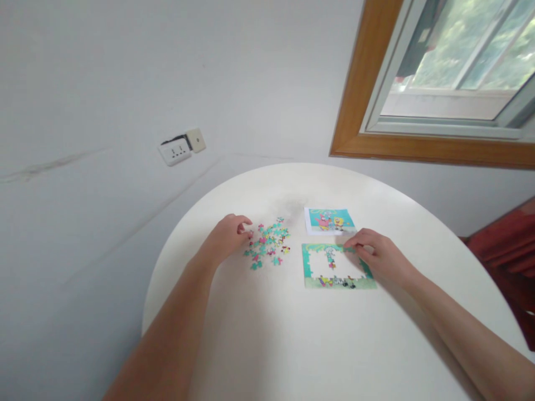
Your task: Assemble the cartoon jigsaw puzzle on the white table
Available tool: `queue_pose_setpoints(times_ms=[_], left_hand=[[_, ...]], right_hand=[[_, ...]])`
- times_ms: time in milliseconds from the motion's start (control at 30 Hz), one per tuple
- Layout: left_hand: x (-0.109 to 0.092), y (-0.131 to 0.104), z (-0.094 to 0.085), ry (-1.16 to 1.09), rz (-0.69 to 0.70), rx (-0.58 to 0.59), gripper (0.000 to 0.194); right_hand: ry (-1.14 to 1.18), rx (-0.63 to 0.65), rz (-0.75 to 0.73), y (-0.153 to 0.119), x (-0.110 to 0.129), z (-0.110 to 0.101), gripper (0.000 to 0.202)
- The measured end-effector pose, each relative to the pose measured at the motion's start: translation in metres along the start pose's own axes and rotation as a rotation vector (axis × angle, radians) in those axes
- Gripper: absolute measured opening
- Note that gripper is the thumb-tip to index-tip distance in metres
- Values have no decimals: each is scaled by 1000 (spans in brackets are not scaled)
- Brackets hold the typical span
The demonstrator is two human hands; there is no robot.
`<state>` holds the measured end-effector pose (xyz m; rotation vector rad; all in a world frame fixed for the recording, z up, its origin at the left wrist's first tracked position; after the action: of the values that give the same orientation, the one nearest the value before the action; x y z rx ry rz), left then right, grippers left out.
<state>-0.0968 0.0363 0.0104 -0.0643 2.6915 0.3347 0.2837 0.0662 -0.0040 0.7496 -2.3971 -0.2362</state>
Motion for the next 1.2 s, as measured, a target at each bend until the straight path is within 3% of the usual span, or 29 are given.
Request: queue_pose_setpoints(times_ms=[133,300,433,567,700,867,1067,1200], left_hand=[[-11,-3,-4,59,102,-43,27],[-25,-9,2,6,260,120,23],[-21,-9,4,13,277,178,23],[-16,-9,2,-15,250,213,23],[-17,-10,0,-43,225,202,27],[-21,-11,-5,-66,202,194,29],[-18,-9,-9,-65,191,144,25],[-15,-7,-7,-58,185,126,24]], right_hand=[[-14,-11,-31,3,11,-5,29],[-40,36,-217,15,48,-3,30],[-126,116,-352,32,77,14,35],[-178,116,-280,56,95,40,29],[-116,167,-255,81,103,65,25],[-61,218,-339,102,100,85,23],[32,282,-471,100,101,85,15],[-24,304,-481,93,107,83,17]])
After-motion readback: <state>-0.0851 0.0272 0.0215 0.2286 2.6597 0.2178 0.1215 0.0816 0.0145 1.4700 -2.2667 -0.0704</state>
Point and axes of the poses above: each hand's wrist, its own y-axis towards the middle knuckle, its own z-axis out of the palm, x = y × z, the point moved 1 cm from there along y, towards the middle knuckle, and after that the axes turned 5 degrees about -x, right-handed, at the moved point
